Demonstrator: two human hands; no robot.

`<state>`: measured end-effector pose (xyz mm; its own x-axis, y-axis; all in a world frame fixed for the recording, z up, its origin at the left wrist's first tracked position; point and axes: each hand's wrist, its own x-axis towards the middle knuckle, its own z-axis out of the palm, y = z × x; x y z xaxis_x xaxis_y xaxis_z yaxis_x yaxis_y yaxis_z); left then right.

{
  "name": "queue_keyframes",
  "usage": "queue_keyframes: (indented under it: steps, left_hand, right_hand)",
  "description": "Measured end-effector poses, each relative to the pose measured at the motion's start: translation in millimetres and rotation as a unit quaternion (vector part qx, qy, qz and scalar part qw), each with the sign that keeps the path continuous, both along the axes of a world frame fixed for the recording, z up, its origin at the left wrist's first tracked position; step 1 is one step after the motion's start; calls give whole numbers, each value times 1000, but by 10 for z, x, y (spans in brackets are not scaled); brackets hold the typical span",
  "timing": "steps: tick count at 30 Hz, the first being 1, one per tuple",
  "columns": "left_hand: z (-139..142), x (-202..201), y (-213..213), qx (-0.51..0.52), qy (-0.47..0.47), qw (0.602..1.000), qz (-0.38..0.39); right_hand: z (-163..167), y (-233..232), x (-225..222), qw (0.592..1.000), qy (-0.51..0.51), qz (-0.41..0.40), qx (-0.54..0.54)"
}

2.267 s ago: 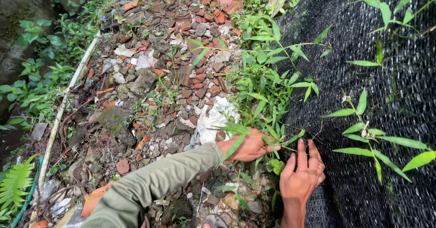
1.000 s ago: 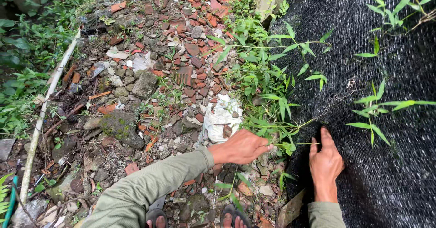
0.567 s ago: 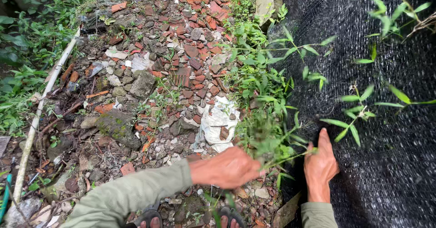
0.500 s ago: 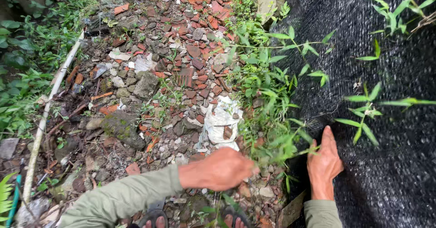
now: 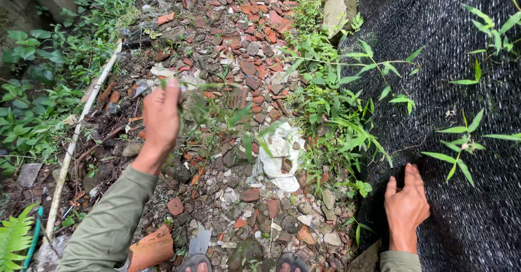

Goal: The person pulls weeds by hand from a narrow, debris-filled area next to a concrete wall and a small water channel. They gather the uprooted plants into a bundle and move along the channel, continuing to remove vegetation from the ground and from under a black ground cover sheet.

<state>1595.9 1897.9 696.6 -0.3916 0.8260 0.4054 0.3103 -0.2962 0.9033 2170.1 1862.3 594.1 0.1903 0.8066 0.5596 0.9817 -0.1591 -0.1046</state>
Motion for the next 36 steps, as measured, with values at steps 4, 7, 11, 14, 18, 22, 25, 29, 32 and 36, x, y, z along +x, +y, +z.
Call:
queue_keyframes:
  steps: [4,7,11,14,18,22,25,29,32,36]
  left_hand:
    - [20,-296,126,127,-72,989,36]
    - [-87,-444,233,52,-81,994,58]
    - [-507,-383,409,-95,29,995,4]
    - [-902,-293,536,-185,105,976,-45]
    - [-1421,-143,598,-252,243,929,-121]
    - [-1804,5,600,-241,356,893,-135]
    - [-1917,65,592,-216,376,890,-143]
    - [-1877,110,554,-274,371,866,-190]
    - [-1799,134,501,-256,370,865,-225]
    - [-1711,188,431,-267,358,860,-249]
  right_hand:
    - [-65,24,32,999,-23,22,31]
    - [-105,31,45,999,-31,14,28]
    - [-119,38,55,1000,-14,2,13]
    - [-117,34,53,1000,-22,0,7]
    - [-105,21,35,1000,-25,2,9]
    - [-70,17,13,1000,-3,-12,-13]
    - [-36,7,-10,1000,-6,-19,-21]
    - [17,-6,-39,999,0,-19,-30]
    - [60,-8,-62,998,15,-27,-57]
    - [95,-33,-100,997,34,-32,-69]
